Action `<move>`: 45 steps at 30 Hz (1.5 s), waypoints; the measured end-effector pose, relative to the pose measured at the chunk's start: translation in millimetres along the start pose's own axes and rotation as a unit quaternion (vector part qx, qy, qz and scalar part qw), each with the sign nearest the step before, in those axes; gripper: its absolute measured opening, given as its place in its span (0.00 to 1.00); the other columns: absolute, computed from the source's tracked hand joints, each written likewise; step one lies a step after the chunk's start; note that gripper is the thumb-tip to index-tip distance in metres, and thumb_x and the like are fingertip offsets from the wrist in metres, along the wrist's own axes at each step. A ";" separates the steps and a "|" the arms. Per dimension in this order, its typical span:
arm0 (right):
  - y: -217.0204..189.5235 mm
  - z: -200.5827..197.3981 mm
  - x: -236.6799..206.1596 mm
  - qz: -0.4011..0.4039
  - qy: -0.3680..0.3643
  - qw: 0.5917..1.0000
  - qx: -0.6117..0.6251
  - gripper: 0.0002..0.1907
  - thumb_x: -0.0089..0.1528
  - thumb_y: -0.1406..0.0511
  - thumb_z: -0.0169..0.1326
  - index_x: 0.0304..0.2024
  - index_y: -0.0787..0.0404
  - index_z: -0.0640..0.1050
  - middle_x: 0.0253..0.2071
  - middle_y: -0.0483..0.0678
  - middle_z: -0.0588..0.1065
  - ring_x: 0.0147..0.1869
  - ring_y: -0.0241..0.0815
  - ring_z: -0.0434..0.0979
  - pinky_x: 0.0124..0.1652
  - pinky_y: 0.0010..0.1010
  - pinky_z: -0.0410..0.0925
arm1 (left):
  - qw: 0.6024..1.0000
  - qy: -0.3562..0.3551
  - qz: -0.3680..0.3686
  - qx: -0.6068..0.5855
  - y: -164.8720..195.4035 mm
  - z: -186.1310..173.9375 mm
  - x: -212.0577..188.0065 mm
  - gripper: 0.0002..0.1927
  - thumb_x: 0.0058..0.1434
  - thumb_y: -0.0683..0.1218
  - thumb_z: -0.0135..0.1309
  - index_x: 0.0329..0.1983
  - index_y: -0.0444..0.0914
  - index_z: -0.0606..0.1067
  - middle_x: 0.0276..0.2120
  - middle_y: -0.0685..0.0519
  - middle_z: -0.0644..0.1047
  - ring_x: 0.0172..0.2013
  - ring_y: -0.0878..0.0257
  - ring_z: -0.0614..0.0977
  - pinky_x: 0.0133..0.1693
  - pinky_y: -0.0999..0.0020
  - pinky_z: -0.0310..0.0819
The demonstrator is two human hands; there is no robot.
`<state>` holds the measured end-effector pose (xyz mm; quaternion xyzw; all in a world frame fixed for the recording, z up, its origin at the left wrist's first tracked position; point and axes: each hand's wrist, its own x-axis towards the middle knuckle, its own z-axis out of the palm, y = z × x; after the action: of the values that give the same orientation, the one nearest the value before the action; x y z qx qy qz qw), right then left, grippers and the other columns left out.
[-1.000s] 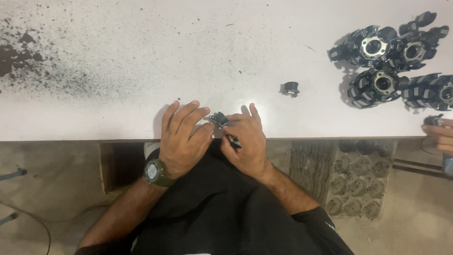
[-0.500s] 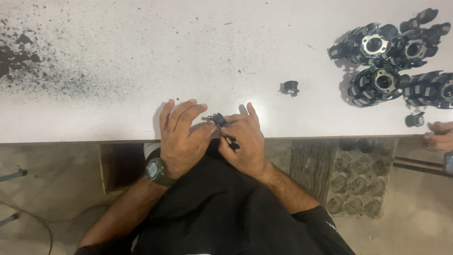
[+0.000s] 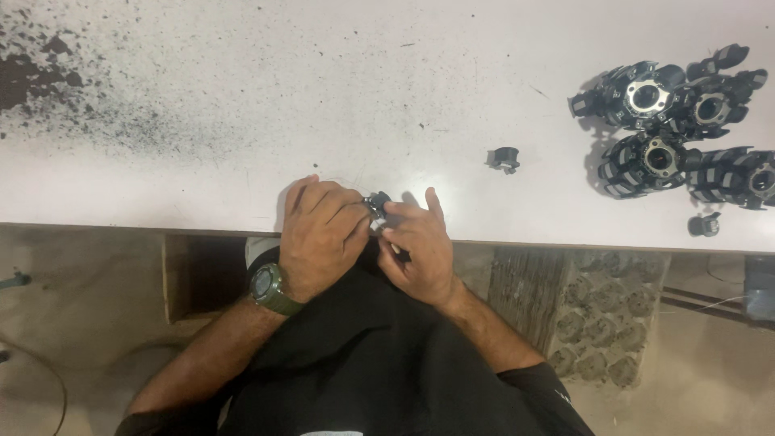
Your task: The person sits at a white workbench assembling omni wheels, fitting black roller components onto wheel hubs by hand and pressing them into place. Completed wheel hubs are set aside on the table as the person works through the batch one at a time.
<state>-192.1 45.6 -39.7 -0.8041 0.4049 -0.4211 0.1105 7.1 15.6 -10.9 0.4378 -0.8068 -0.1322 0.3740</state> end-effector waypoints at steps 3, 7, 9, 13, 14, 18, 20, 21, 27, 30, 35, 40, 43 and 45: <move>1.8 2.6 1.1 -0.015 0.002 1.000 -0.018 0.19 0.55 0.77 0.64 0.45 0.60 0.73 0.39 0.47 0.75 0.61 0.50 0.79 0.74 0.60 0.48 | 1.000 -0.004 0.004 -0.007 -1.4 -1.0 0.5 0.07 0.57 0.42 0.63 0.38 0.39 0.79 0.43 0.56 0.78 0.51 0.57 0.76 0.63 0.46 0.62; -1.0 3.4 3.9 0.006 0.016 0.999 -0.029 0.19 0.54 0.78 0.64 0.43 0.60 0.73 0.38 0.47 0.75 0.60 0.48 0.79 0.76 0.58 0.52 | 1.000 -0.024 0.006 -0.013 -3.8 -1.6 1.2 0.07 0.58 0.42 0.62 0.39 0.39 0.78 0.44 0.54 0.76 0.52 0.57 0.75 0.64 0.45 0.62; -2.4 2.6 6.5 0.013 0.009 0.999 -0.036 0.19 0.53 0.78 0.64 0.42 0.60 0.74 0.38 0.48 0.76 0.60 0.48 0.79 0.75 0.58 0.52 | 1.000 -0.025 0.010 -0.011 -3.5 -2.7 0.9 0.07 0.58 0.42 0.62 0.39 0.38 0.78 0.44 0.53 0.76 0.53 0.56 0.75 0.64 0.46 0.62; -5.2 2.6 13.6 0.037 -0.027 0.998 -0.053 0.18 0.53 0.77 0.64 0.43 0.60 0.75 0.39 0.48 0.75 0.58 0.48 0.78 0.75 0.57 0.53 | 0.999 -0.031 0.026 0.006 -1.8 -7.5 0.7 0.07 0.56 0.41 0.61 0.38 0.39 0.78 0.44 0.54 0.76 0.52 0.55 0.76 0.64 0.48 0.66; -5.3 1.0 14.8 0.036 -0.040 0.998 -0.037 0.18 0.53 0.77 0.63 0.43 0.60 0.75 0.41 0.49 0.76 0.58 0.48 0.78 0.74 0.58 0.52 | 0.999 -0.021 0.025 0.007 -2.4 -8.9 1.3 0.07 0.56 0.41 0.62 0.38 0.39 0.78 0.43 0.54 0.76 0.51 0.55 0.76 0.60 0.50 0.67; -8.2 -7.7 13.2 0.004 -0.004 1.000 0.001 0.14 0.57 0.77 0.60 0.43 0.62 0.74 0.47 0.50 0.78 0.58 0.51 0.78 0.74 0.61 0.48 | 1.000 -0.004 0.009 0.008 -8.9 -17.3 3.0 0.07 0.60 0.43 0.64 0.39 0.38 0.78 0.43 0.53 0.76 0.46 0.55 0.77 0.48 0.55 0.72; -4.0 -16.0 12.0 0.019 0.035 0.999 -0.018 0.13 0.58 0.77 0.58 0.42 0.60 0.76 0.42 0.47 0.75 0.58 0.49 0.78 0.76 0.62 0.47 | 1.000 0.002 0.003 0.020 -13.3 -21.8 5.7 0.10 0.62 0.44 0.64 0.43 0.37 0.78 0.46 0.51 0.76 0.46 0.55 0.77 0.46 0.57 0.74; -2.0 -19.7 10.9 0.027 0.053 0.998 -0.027 0.12 0.58 0.77 0.58 0.42 0.58 0.77 0.40 0.46 0.74 0.57 0.48 0.78 0.76 0.63 0.46 | 0.999 0.007 0.001 0.031 -16.4 -24.3 8.9 0.13 0.61 0.45 0.64 0.47 0.36 0.78 0.47 0.49 0.76 0.46 0.54 0.76 0.45 0.57 0.74; 13.4 -25.3 14.8 0.083 0.067 0.993 -0.050 0.10 0.62 0.77 0.54 0.43 0.60 0.78 0.44 0.50 0.77 0.59 0.50 0.77 0.76 0.61 0.48 | 0.984 -0.021 -0.021 0.174 -45.3 -49.4 57.4 0.30 0.60 0.48 0.63 0.63 0.33 0.70 0.53 0.41 0.74 0.49 0.53 0.75 0.47 0.57 0.74; 12.3 -23.2 14.8 0.094 0.066 0.992 -0.048 0.11 0.60 0.77 0.54 0.42 0.61 0.78 0.40 0.49 0.75 0.57 0.49 0.77 0.76 0.60 0.51 | 0.972 -0.101 -0.105 0.187 -65.6 -63.6 89.2 0.33 0.62 0.50 0.62 0.67 0.33 0.67 0.50 0.42 0.74 0.47 0.52 0.76 0.45 0.54 0.73; 14.3 -19.6 17.8 0.088 0.073 0.992 -0.051 0.13 0.57 0.77 0.53 0.42 0.60 0.79 0.42 0.51 0.76 0.57 0.50 0.76 0.75 0.61 0.50 | 0.969 -0.153 -0.092 0.169 -74.9 -55.7 121.9 0.40 0.56 0.54 0.65 0.67 0.32 0.65 0.49 0.39 0.73 0.43 0.48 0.77 0.40 0.54 0.75; 10.9 -25.3 19.9 0.099 0.043 0.993 -0.054 0.12 0.57 0.74 0.56 0.43 0.59 0.79 0.41 0.48 0.73 0.61 0.50 0.75 0.76 0.61 0.50 | 0.968 -0.186 -0.145 0.090 -59.5 -40.0 132.8 0.16 0.66 0.52 0.59 0.51 0.40 0.76 0.42 0.48 0.79 0.38 0.56 0.81 0.39 0.58 0.76; 5.4 -25.2 22.4 0.092 0.033 0.992 -0.077 0.14 0.57 0.69 0.62 0.46 0.59 0.79 0.46 0.50 0.72 0.63 0.52 0.71 0.74 0.62 0.47 | 0.932 -0.213 -0.282 -0.075 -43.6 -39.5 115.2 0.23 0.60 0.54 0.59 0.55 0.40 0.72 0.31 0.53 0.79 0.29 0.60 0.81 0.31 0.62 0.75; 3.4 -24.6 22.4 0.077 0.010 0.993 -0.087 0.23 0.55 0.62 0.68 0.50 0.61 0.78 0.50 0.52 0.72 0.64 0.55 0.68 0.71 0.63 0.45 | 0.905 -0.284 -0.266 -0.172 -30.2 -33.3 96.2 0.19 0.62 0.54 0.56 0.50 0.40 0.71 0.29 0.56 0.81 0.28 0.65 0.82 0.29 0.68 0.76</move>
<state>-205.6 30.8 -13.1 -0.7729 0.5016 -0.3825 0.0682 17.0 -75.6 42.5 0.5088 -0.6971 -0.4824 0.1499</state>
